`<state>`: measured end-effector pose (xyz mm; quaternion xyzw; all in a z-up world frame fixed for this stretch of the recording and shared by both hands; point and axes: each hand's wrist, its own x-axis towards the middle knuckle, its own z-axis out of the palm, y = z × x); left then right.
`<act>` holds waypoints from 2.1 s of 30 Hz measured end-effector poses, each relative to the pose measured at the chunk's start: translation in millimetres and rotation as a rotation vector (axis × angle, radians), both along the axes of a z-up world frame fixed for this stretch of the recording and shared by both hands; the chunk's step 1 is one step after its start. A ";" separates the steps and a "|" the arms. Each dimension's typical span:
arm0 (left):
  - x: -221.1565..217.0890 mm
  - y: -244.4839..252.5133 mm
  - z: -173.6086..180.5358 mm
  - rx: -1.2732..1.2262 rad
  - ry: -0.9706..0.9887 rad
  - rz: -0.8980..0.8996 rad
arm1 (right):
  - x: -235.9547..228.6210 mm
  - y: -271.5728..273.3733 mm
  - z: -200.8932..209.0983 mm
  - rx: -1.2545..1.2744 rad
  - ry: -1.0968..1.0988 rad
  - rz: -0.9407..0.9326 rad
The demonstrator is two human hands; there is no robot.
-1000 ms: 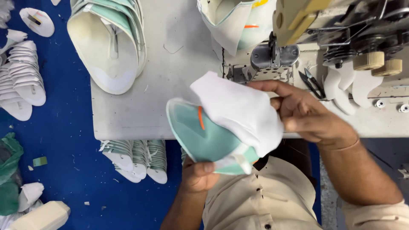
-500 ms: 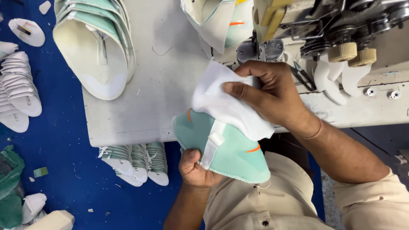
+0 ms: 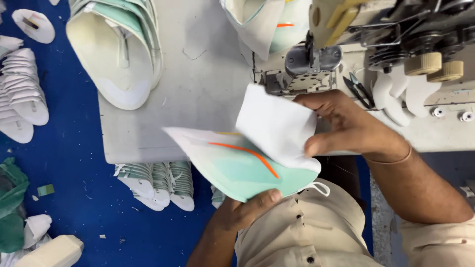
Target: The person uses a sewing machine to stitch a white fabric piece onto the upper part of a light green slipper. They guide the slipper under the needle and sew along the edge.
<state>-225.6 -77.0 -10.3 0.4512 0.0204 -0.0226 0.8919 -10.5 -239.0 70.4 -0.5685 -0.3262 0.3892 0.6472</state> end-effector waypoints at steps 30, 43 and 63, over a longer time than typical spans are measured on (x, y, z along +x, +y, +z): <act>1.2 -27.5 -59.3 0.164 0.006 -0.074 | -28.0 -45.6 -11.9 0.001 -0.737 -0.011; 9.8 -31.8 -16.4 0.702 -0.123 0.097 | -38.9 -49.4 -12.0 -0.262 -0.596 -0.240; 0.6 -37.4 -23.0 -0.026 -0.018 -0.038 | -45.2 -40.6 -31.8 -0.054 -0.757 -0.602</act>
